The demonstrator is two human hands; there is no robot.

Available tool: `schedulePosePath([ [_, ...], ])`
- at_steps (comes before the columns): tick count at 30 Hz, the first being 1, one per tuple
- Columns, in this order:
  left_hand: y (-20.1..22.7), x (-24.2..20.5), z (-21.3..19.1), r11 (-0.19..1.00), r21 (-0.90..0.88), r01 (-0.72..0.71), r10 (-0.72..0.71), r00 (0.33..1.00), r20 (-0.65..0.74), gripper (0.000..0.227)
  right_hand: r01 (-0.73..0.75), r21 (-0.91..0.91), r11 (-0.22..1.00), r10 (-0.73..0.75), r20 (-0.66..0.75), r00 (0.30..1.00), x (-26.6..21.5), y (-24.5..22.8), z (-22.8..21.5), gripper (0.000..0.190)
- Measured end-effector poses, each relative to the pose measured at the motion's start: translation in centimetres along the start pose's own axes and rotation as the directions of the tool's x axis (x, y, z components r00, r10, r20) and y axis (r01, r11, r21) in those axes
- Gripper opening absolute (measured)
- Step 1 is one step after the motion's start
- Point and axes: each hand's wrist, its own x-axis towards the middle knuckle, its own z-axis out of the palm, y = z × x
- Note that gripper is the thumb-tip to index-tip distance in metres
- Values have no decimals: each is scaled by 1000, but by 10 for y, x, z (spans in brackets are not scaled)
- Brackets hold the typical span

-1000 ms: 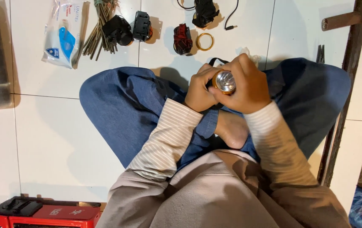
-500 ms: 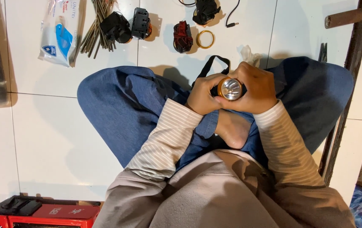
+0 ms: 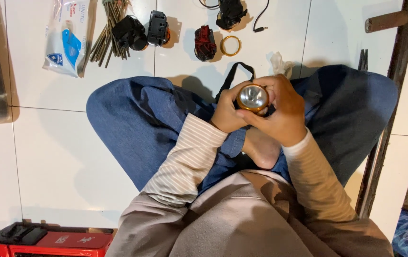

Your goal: Disassembling a headlamp, wiping the lens and internal parts with a tissue, and reassembling it.

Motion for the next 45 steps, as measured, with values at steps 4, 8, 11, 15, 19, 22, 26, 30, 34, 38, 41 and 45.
schedulePosePath([
  [4, 22, -2, 13, 985, -171, 30, -24, 999, 35, 50, 15, 106, 994, -19, 35, 999, -6, 2, -7, 68],
  [8, 9, -1, 10, 970, -212, 119, -118, 993, 20, 55, 21, 136, 991, -32, 81, 996, 1, 5, -15, 57],
  [11, 11, 10, 10, 901, -320, 291, -335, 938, -92, 56, -125, 279, 952, 83, 158, 984, -17, 44, -9, 72],
  [15, 30, 34, 3, 679, -640, 360, -674, 651, -349, 55, -397, 518, 758, 279, 293, 915, -54, 82, 24, 85],
  [19, 54, 39, 2, 584, -727, 360, -755, 569, -325, 71, -474, 438, 764, 387, 277, 879, -58, 98, 34, 57],
  [22, 27, 31, -2, 566, -747, 349, -773, 540, -333, 66, -461, 584, 669, 376, 269, 887, -55, 99, 40, 9],
  [26, -1, 20, -6, 543, -735, 406, -783, 561, -269, 69, -417, 604, 679, 451, 105, 886, -50, 82, 39, 11],
  [30, 9, 27, -2, 575, -716, 396, -768, 563, -305, 94, -243, 154, 958, 239, 42, 970, -52, 75, 38, 33],
  [34, -11, 15, -6, 571, -701, 427, -768, 579, -273, 110, -66, -9, 998, 67, 171, 983, -47, 36, 34, 15],
  [38, 4, 21, -6, 490, -813, 315, -760, 612, -221, 96, 71, 142, 987, -107, 269, 957, -21, -10, 9, 21],
  [41, 18, 26, -12, 473, -830, 294, -753, 624, -208, 89, 25, 378, 925, -148, 300, 942, -16, -35, -11, 20],
  [45, 31, 29, -13, 466, -842, 272, -736, 647, -198, 84, -143, 572, 808, -59, 320, 946, -33, -55, -45, 8],
])
